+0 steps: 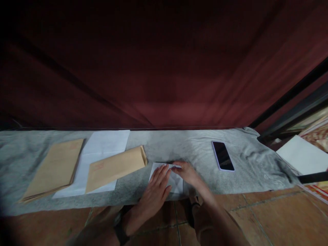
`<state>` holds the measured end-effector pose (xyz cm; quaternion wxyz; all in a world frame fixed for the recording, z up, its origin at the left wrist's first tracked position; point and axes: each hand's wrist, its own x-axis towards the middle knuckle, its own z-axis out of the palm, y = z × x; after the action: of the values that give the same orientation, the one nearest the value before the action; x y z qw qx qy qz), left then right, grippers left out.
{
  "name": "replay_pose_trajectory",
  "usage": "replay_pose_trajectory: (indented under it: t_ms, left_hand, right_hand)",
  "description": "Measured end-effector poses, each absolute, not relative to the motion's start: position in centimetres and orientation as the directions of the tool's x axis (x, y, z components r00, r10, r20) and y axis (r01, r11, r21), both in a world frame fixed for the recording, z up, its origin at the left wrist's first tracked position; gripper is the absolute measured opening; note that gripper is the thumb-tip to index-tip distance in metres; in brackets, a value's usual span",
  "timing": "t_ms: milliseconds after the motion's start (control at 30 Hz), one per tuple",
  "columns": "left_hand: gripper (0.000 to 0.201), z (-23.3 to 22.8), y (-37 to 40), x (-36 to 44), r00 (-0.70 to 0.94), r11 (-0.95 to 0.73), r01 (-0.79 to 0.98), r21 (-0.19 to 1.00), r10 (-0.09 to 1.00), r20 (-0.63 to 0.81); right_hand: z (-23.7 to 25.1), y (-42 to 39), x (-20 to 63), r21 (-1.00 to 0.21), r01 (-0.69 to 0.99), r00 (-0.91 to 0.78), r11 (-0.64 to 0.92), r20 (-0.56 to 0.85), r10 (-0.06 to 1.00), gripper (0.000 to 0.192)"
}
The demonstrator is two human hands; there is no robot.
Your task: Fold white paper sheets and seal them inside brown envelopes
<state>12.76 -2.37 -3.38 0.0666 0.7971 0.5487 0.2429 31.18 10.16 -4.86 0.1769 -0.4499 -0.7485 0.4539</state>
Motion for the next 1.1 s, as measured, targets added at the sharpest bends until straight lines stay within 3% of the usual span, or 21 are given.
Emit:
replay_pose_trajectory:
  t_ms: [133,233,400,733,867,1000,1100]
  left_hand:
    - [0.059,-5.2,-2.4,13.7,0.271,-0.340,0.904,0.259,0.924,0.270]
    - [0.058,-6.9,-2.2,13.8,0.227,-0.306,0.907,0.288,0.933,0.278]
    - [0.058,-9.6,-1.9,13.5,0.175,-0.280,0.880,0.384,0.942,0.285]
    - [0.062,-8.1,-2.8,10.9,0.034,-0.108,0.972,0.208,0.944,0.328]
    - [0.058,-7.9,-3.2,10.2,0.024,-0.089,0.977,0.192,0.948,0.318]
    - [0.055,-6.4,-2.7,9.8,0.047,-0.115,0.971,0.211,0.952,0.303]
    - [0.066,-4.8,-1.8,9.1,0.103,-0.181,0.948,0.260,0.952,0.287]
  right_hand:
    - [-4.8,9.3,29.7,-0.599,0.671,-0.476,0.437,0.103,0.873,0.031]
    - [-4.6,7.2,28.2,-0.517,0.679,-0.487,0.521,0.213,0.847,0.038]
    - [-5.6,3.6,26.3,-0.511,0.578,-0.647,0.636,0.188,0.739,0.052]
    - [-6.8,4.4,29.0,-0.229,0.722,-0.615,0.652,0.218,0.758,0.055]
    - [-6.8,5.0,30.4,-0.252,0.774,-0.531,0.580,0.241,0.813,0.057]
    - [-6.8,5.9,31.7,-0.360,0.811,-0.391,0.461,0.252,0.885,0.050]
    - [-6.8,6.4,32.0,-0.454,0.795,-0.335,0.403,0.225,0.915,0.045]
